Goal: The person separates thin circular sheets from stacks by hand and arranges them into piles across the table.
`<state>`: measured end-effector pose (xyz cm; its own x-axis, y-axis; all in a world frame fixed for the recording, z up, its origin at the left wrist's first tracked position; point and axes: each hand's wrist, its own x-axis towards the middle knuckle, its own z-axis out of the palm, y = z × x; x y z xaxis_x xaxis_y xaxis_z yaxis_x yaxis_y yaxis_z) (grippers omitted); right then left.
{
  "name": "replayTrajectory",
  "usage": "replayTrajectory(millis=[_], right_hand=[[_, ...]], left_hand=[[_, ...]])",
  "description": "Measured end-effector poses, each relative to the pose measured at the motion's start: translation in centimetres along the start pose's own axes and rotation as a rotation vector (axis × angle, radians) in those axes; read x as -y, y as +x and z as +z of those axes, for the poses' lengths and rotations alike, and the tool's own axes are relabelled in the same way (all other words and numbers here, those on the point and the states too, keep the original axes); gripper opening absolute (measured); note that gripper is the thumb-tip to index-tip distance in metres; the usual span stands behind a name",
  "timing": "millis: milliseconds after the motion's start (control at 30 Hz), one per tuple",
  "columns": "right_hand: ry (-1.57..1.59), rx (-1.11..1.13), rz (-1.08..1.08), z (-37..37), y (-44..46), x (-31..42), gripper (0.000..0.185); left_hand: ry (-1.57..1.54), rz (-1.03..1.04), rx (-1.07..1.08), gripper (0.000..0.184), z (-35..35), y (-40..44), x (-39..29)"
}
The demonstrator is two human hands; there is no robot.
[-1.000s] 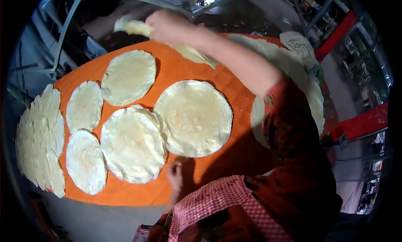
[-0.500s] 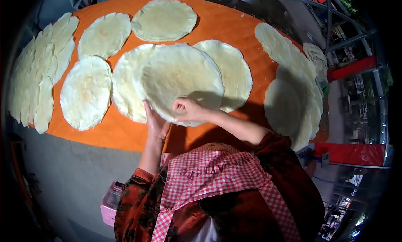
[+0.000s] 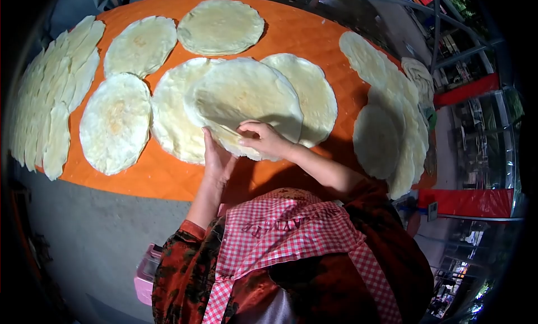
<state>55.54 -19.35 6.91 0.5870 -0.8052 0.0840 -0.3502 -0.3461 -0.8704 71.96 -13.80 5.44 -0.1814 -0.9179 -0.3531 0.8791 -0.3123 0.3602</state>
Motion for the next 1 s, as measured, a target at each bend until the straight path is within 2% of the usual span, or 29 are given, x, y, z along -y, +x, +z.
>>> replayTrajectory(millis=[67,133,167,200,267,300,333,400,433,467,533,567,633,700,900,967,1000], right_hand=[[0.067,0.039,0.150,-0.8,0.1,0.2,0.025],[0.030,0.033,0.194,-1.2,0.2,0.2,0.020],[0.029,0.015,0.226,-1.2,0.1,0.4,0.019],[0.030,-0.007,0.259,-1.1,-0.1,0.7,0.018],[-0.003,-0.107,0.199,0.8,-0.5,-0.5,0.015],[-0.314,-0.099,-0.001,1.2,-0.6,-1.2,0.011],[-0.291,-0.111,-0.176,1.2,-0.8,-0.7,0.010],[-0.272,-0.140,-0.092,0.7,-0.7,1.1,0.018],[-0.145,-0.046,0.037,0.1,-0.4,1.6,0.023],[-0.023,0.064,0.164,-1.1,-0.1,1.5,0.028],[0.038,0.091,0.106,-1.2,0.4,-0.4,0.032],[0.062,0.086,0.111,-1.3,0.2,-0.6,0.032],[0.140,0.029,0.115,-1.4,0.2,-0.8,0.036],[0.159,0.035,0.126,-1.4,0.2,-1.2,0.036],[0.037,0.014,0.108,-1.3,-0.3,-1.5,0.019],[-0.008,0.001,0.160,-1.3,-0.1,-1.3,0.015],[0.087,-0.014,0.221,-0.7,0.0,-1.0,0.010]], left_hand=[[-0.004,0.001,0.015,0.074,0.0,0.1,0.0],[-0.014,0.011,0.035,0.073,0.3,0.0,0.2],[-0.056,0.018,0.011,0.055,0.3,-0.1,0.4],[0.103,0.035,-0.076,0.049,-0.9,0.1,0.7],[0.427,0.050,-0.203,0.041,-3.8,1.5,2.0],[0.394,0.057,-0.231,0.032,-3.2,1.2,1.9],[0.363,0.063,-0.258,0.024,-2.1,1.2,2.2],[0.234,0.072,-0.194,0.032,-2.1,1.9,2.8],[0.171,0.098,-0.207,0.036,-3.4,1.2,2.3],[0.143,0.032,-0.205,0.038,-5.1,1.5,2.3],[0.166,0.081,-0.208,0.039,-2.6,0.6,1.8],[0.227,0.113,-0.187,0.029,-2.8,0.5,2.0],[0.183,0.087,-0.155,0.037,-1.7,0.3,1.8],[0.181,0.081,-0.140,0.048,-1.3,0.1,1.9],[0.025,0.050,-0.143,0.046,0.9,-0.6,1.6],[0.231,0.107,-0.226,0.048,-2.1,-0.1,2.4],[0.337,0.121,-0.238,0.048,-3.0,0.4,2.7]])
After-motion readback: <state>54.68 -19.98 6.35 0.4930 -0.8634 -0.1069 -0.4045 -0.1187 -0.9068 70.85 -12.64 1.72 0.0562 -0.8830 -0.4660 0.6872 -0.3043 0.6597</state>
